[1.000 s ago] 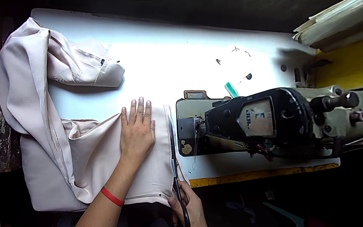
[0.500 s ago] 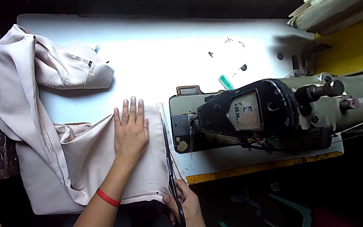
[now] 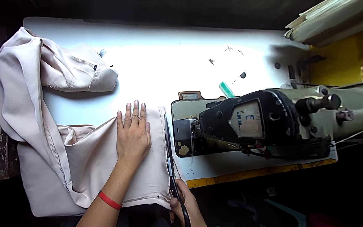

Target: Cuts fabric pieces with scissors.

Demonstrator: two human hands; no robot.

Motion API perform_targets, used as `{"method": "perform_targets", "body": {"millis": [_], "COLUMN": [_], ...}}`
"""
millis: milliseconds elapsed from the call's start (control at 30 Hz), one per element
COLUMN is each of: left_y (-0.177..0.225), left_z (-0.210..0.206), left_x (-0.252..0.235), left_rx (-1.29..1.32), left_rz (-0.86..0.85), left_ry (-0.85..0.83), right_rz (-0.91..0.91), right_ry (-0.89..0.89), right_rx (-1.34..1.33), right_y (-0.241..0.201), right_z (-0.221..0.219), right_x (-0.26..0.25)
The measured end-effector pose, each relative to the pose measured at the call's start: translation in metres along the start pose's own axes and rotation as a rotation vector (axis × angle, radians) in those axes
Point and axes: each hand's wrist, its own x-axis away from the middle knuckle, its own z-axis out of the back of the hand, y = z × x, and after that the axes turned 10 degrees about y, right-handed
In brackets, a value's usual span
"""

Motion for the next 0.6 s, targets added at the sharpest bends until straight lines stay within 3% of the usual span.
{"method": "perform_targets", "body": {"millis": [600], "left_y": [0.0], "left_z": [0.001], "left_x": [0.001], "left_rx": [-0.001], "left_rz": [0.005], "left_ry": [-0.012], "right_rz": [0.039], "right_ry": [0.142], "right_rx": [0.096], "right_y": [-0.01], "right_z": [-0.011], "right_x": [-0.013]}}
